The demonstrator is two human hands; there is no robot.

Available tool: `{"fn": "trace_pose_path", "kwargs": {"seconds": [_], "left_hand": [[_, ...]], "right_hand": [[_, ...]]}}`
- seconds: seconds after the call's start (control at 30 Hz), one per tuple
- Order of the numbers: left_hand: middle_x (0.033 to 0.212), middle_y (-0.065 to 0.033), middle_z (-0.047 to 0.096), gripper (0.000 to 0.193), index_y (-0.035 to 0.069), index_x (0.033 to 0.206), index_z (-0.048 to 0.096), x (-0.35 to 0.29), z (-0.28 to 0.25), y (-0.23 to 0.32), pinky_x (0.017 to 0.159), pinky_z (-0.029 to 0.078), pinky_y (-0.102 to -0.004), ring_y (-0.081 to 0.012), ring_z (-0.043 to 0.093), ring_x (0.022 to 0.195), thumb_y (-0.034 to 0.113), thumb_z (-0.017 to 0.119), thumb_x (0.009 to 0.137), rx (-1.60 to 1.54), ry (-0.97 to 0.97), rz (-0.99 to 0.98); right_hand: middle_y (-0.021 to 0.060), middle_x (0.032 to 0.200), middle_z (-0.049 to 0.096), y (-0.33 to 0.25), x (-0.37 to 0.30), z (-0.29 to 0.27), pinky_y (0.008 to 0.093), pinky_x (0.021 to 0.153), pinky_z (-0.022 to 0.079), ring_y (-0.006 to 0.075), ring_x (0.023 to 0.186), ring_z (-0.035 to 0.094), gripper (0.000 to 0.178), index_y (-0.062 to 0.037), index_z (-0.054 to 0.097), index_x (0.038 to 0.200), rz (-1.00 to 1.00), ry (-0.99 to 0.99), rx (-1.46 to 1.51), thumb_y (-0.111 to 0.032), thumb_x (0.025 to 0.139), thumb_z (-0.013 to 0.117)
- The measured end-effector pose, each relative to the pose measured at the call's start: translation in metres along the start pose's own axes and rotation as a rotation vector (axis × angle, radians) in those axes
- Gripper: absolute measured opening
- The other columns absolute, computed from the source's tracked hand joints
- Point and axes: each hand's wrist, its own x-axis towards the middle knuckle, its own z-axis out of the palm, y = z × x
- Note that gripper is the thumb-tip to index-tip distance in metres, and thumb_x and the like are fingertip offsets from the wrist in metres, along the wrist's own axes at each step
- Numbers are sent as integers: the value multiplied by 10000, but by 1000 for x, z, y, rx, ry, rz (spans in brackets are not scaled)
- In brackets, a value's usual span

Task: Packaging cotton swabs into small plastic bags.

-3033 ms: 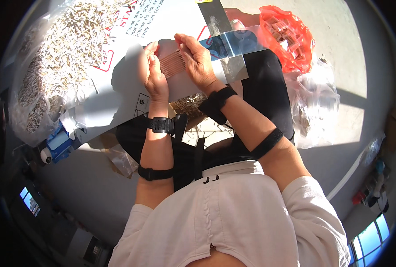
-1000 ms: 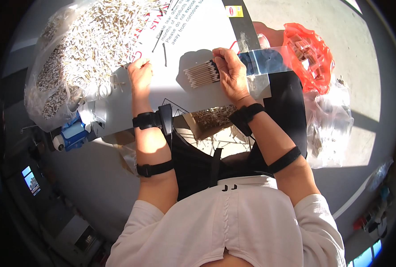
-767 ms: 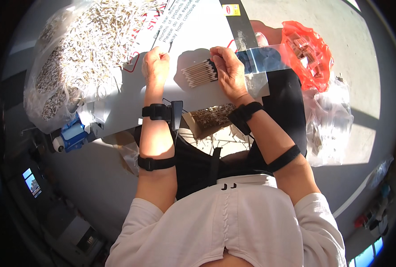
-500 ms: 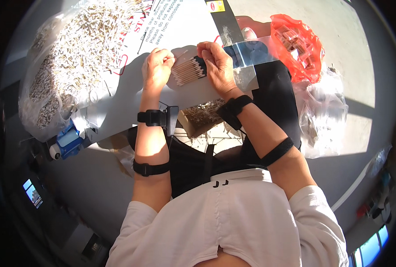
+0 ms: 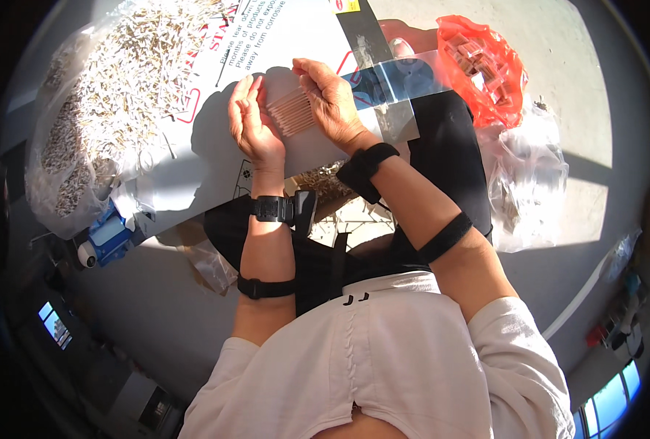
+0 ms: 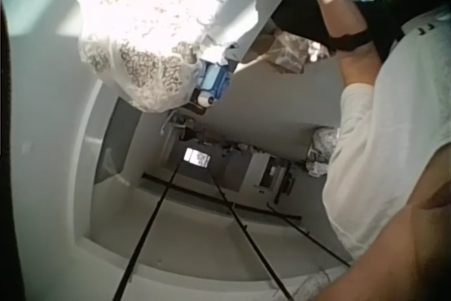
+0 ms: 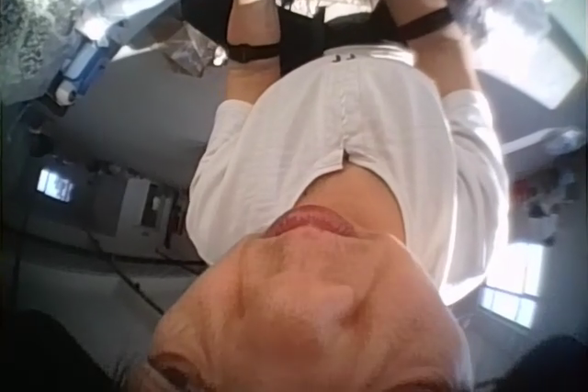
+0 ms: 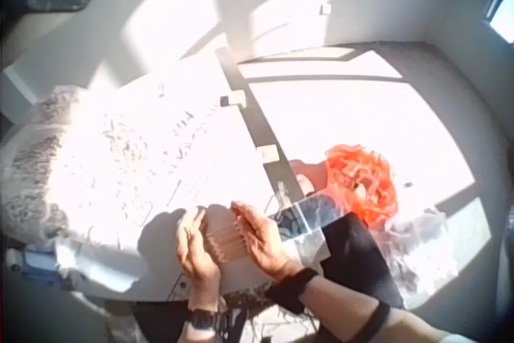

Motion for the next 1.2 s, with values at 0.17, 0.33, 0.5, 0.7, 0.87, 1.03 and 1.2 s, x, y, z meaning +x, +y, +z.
{"fn": "trace_pose_path", "kwargs": {"seconds": [0.17,0.33,0.5,0.7,0.87,1.03,1.2], "left_hand": [[1312,-269,504,572,-72,1330,423,0,1,-6,1088,340,-417,-295,488,1248,410,413,1021,-91,45,-10],[1339,-267,469,622,-109,1322,406,-5,10,-5,1098,346,-441,-317,476,1257,438,399,1024,-41,-21,-12],[1336,-244,479,596,-95,1317,420,-6,6,-7,1092,352,-437,-316,482,1248,426,394,1029,-81,7,24],[1332,-239,482,576,-91,1311,428,-11,7,-3,1093,352,-440,-321,479,1253,411,389,1033,-101,11,-30],[1365,-212,493,512,-36,1340,453,-13,-7,8,1100,333,-421,-303,454,1294,360,396,1021,135,19,9],[1529,-177,306,635,51,1459,350,-34,-22,25,1166,196,-482,-335,258,1431,421,483,961,915,-364,284],[1589,-150,163,890,58,1514,199,-54,-17,26,1178,81,-531,-309,122,1478,550,563,867,1313,-624,215]], "right_hand": [[135,1193,606,-6,-11,3,292,996,430,198,1152,564,298,36,528,1277,55,-5,53,-68,1004,468],[115,1273,575,-5,-17,6,289,1039,402,183,1224,521,330,36,494,1325,77,34,110,-91,1025,444],[111,1263,583,-3,-15,6,289,1041,397,180,1208,532,323,38,506,1313,53,44,66,-93,1024,444],[117,1256,588,-1,-12,9,289,1044,400,182,1199,538,316,44,516,1299,69,70,84,-96,1022,452],[124,1238,599,-8,-10,-6,302,1030,431,193,1169,566,307,56,535,1272,133,102,202,-100,1013,479],[58,996,638,-21,-25,-33,276,822,521,123,908,625,127,39,601,1037,242,152,175,-54,969,548],[62,898,637,-27,-44,-45,312,674,526,191,754,652,27,-42,647,903,72,3,-377,-49,884,629]]}}
